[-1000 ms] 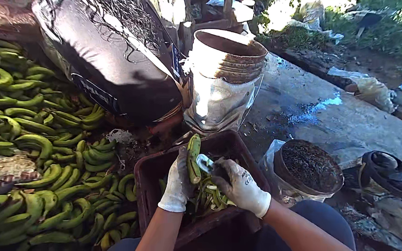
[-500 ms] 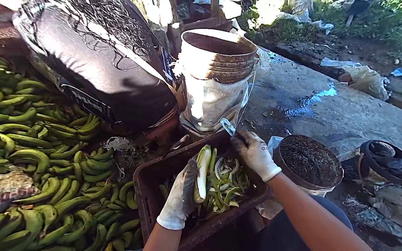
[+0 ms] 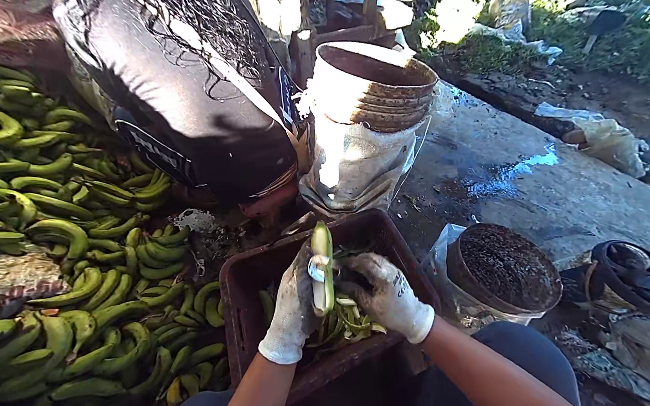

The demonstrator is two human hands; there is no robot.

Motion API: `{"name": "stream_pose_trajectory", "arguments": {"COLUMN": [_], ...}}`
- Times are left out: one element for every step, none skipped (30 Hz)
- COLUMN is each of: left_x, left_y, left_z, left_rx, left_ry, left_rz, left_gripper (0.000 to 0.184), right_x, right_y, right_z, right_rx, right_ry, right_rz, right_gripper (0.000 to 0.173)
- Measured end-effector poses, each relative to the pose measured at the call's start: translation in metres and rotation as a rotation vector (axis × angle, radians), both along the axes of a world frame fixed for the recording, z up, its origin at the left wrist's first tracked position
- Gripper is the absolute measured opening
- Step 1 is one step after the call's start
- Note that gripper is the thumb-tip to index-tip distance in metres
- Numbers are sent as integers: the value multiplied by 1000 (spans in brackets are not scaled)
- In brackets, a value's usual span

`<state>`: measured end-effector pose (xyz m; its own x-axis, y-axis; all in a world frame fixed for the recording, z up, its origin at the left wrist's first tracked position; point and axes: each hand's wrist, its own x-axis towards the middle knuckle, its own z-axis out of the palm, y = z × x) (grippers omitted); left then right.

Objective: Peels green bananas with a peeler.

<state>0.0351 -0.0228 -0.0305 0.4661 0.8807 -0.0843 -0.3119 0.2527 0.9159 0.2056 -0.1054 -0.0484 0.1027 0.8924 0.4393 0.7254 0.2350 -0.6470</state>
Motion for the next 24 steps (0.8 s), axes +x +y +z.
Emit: {"name": "stream_pose_trajectory", "arguments": {"left_x": [1,1,1,0,0,1,1,1,0,0,0,1,1,1,1,2,4,5,6,7,7,7,7,8], "left_y": [0,-1,-1,-3,-4,-4,-4,-3,-1,-1,-1,-2,-3,-5,-7,-9,-9,-8,-5,-3,-1,1,1,1], "left_z": [3,4,5,6,6,5,4,4,4,5,10,14,18,20,21,21,18,14,9,4,-2,-7,-11,-13], "left_rx": [14,19,25,30,22,14,25,58,105,155,205,243,265,272,258,222,163,98,41,1,-15,-9,13,43], "left_ry": [8,27,58,77,89,96,109,132,167,209,265,319,361,380,369,332,262,186,115,70,53,65,98,152], "left_rz": [-60,-104,-140,-183,-219,-229,-231,-218,-194,-176,-172,-181,-212,-243,-261,-248,-204,-157,-101,-32,51,143,233,312], "left_gripper": [45,46,49,53,57,61,64,68,71,72,69,63,58,56,55,57,59,65,67,67,65,62,58,54], "right_x": [10,20,31,42,52,58,60,57,50,42,35,31,32,39,49,59,66,66,61,52,39,25,11,-1], "right_y": [7,14,20,25,27,27,23,19,14,9,6,5,6,9,13,17,19,17,14,10,5,-1,-6,-10], "right_z": [4,8,12,16,19,22,24,26,28,27,26,24,23,23,25,28,29,30,32,32,30,26,20,15], "right_rx": [11,-5,-54,-124,-186,-217,-202,-157,-100,-50,-18,-14,-53,-134,-219,-279,-294,-270,-240,-211,-194,-182,-174,-173], "right_ry": [-15,-11,10,36,66,89,95,87,69,29,-29,-82,-98,-94,-78,-59,-25,16,64,115,155,178,189,188], "right_rz": [-55,-119,-191,-260,-315,-348,-360,-345,-306,-258,-224,-225,-259,-316,-372,-420,-450,-458,-437,-391,-335,-278,-224,-180], "right_gripper": [41,40,39,38,41,44,46,47,46,45,45,45,45,44,45,48,51,53,54,54,53,52,52,51]}}
